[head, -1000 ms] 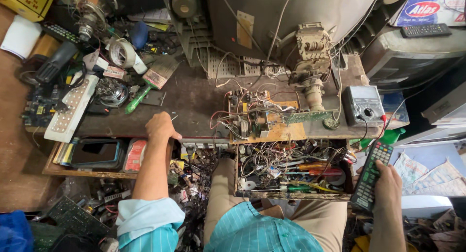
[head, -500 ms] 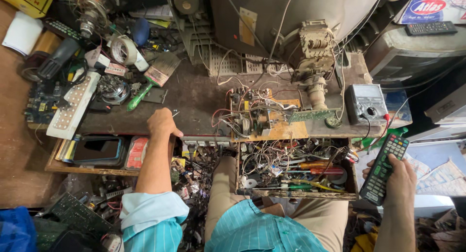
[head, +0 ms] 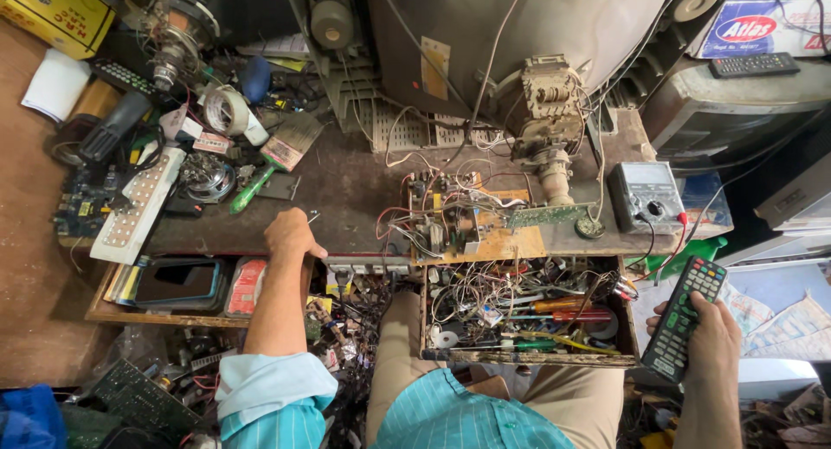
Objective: The person sits at a cluttered electronics repair workbench, sorts through drawers of wires, remotes and tools, handles remote controls and small circuit boards, and solders a component onto a board using a soldering iron, with a multimeter connected nearby.
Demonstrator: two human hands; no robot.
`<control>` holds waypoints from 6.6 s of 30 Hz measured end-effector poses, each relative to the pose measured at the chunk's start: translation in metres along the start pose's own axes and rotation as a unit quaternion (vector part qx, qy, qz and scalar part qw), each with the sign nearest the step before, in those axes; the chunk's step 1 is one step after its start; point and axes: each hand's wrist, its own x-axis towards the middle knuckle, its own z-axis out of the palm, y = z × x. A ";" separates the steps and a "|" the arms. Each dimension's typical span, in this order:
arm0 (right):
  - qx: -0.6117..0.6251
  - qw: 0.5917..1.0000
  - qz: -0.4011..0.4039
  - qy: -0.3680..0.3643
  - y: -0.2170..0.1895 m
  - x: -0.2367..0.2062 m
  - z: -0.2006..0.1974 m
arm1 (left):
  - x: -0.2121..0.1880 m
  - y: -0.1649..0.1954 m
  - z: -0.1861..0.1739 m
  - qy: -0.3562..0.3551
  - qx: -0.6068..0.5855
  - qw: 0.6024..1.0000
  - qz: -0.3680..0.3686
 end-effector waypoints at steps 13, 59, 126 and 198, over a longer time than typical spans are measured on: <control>-0.003 1.000 -0.003 0.009 -0.001 -0.004 -0.001 | -0.007 0.008 -0.009 -0.027 0.000 0.999 -0.020; -0.019 1.000 0.020 0.011 0.011 -0.001 0.000 | 0.000 0.005 -0.002 -0.014 0.005 1.000 -0.012; -0.009 1.000 0.001 0.009 0.006 0.001 -0.006 | 0.000 0.008 -0.009 -0.028 0.020 0.999 -0.009; -0.634 0.613 -0.249 -0.399 0.118 -0.036 0.102 | 0.011 0.007 0.041 0.255 -0.042 0.940 0.223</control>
